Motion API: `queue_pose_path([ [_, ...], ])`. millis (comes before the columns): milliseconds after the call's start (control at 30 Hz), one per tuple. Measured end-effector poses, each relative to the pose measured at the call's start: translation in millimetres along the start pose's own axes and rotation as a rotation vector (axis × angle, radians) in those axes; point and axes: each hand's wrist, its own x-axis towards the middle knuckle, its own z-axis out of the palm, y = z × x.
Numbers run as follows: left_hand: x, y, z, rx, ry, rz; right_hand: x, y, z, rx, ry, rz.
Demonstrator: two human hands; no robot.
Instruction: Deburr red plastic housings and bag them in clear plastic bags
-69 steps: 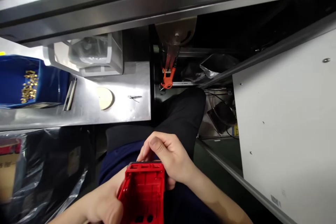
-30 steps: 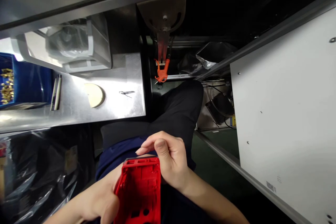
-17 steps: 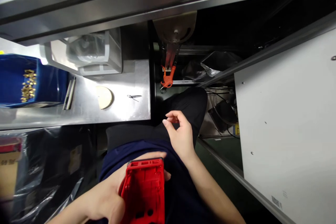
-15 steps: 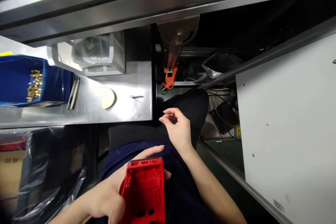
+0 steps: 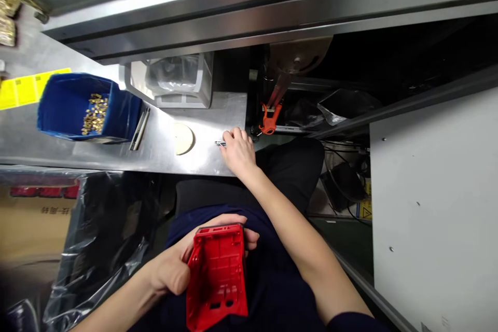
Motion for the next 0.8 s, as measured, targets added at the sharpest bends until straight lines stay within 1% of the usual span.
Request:
queue_pose_path([
  [67, 0, -1, -2.5, -0.022, 0.024, 0.000, -4, 2, -4, 0.075, -0.023, -0.006],
  [133, 1, -2, -3.7, -0.041, 0.056, -0.001, -10, 5, -7, 0.134, -0.073, -0.010],
  [200, 2, -2, -3.4, -0.046, 0.087, -0.015, -17, 8, -12, 0.137, -0.114, -0.014],
  [267, 2, -2, -1.2, -0.037, 0.120, -0.037, -26, 10, -23, 0.188, -0.113, -0.003],
  [333, 3, 0, 2.6, -0.028, 0.156, -0.051, -41, 11, -44, 0.388, -0.077, 0.036],
  [400, 4, 3, 7.3, -0.021, 0.204, -0.058, -64, 7, -73, 0.639, -0.030, 0.085],
  [433, 6, 5, 9.6, -0.012, 0.226, -0.059, -78, 4, -89, 0.717, -0.025, 0.099],
  [467, 8, 7, 11.8, 0.000, 0.237, -0.066, -92, 0, -104, 0.746, -0.025, 0.111],
  [533, 13, 9, 15.2, 0.025, 0.220, -0.071, -122, -10, -130, 0.733, -0.073, 0.109],
  [600, 18, 10, 17.4, 0.035, 0.181, -0.057, -146, -22, -144, 0.659, -0.102, 0.053],
  [633, 20, 10, 18.0, 0.032, 0.175, -0.042, -155, -27, -147, 0.612, -0.102, 0.012],
  [700, 21, 9, 18.3, 0.032, 0.190, -0.022, -166, -35, -145, 0.525, -0.085, -0.064],
  [800, 19, 4, 16.6, 0.058, 0.220, -0.038, -172, -40, -136, 0.445, -0.066, -0.135],
])
